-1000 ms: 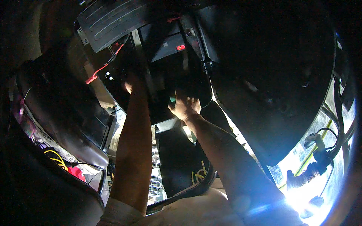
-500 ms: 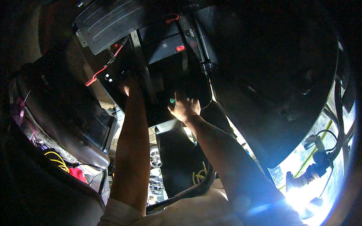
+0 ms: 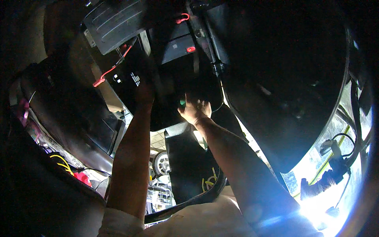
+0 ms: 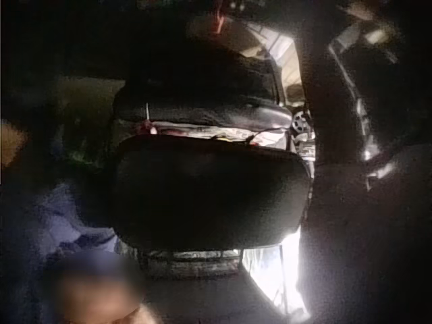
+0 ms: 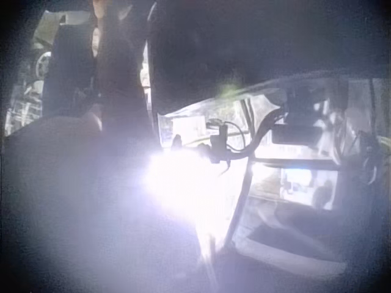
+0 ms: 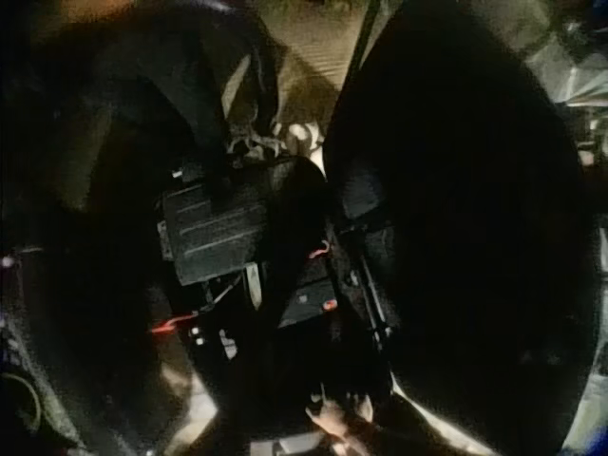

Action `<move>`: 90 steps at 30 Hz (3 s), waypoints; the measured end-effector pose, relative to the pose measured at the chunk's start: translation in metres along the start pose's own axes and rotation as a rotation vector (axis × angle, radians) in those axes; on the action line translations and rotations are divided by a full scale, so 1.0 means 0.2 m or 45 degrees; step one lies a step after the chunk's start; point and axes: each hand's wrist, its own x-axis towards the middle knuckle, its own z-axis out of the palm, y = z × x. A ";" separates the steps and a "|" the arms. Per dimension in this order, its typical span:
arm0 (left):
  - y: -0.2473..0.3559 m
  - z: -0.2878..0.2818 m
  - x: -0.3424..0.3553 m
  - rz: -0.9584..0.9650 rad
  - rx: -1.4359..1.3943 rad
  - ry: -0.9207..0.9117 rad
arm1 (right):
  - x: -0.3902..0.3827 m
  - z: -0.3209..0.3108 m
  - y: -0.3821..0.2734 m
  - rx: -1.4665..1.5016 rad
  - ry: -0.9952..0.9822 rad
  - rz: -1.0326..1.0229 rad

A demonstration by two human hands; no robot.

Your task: The person works under the seat of an electric scooter, using a screwdriver to tighten screws and connect wires. They retrieve a battery from a nearby box and install it into the scooter's battery compartment, securing it in place.

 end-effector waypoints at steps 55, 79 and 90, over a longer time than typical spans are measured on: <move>0.33 0.28 0.13 0.887 0.067 0.061 | 0.00 -0.01 0.02 0.143 0.251 -0.154; 0.27 0.04 -0.22 0.474 0.080 0.441 | -0.06 0.02 0.09 0.255 0.302 -0.600; 0.52 -0.29 -0.03 1.110 -0.753 0.727 | -0.07 -0.01 0.12 0.121 0.001 -0.741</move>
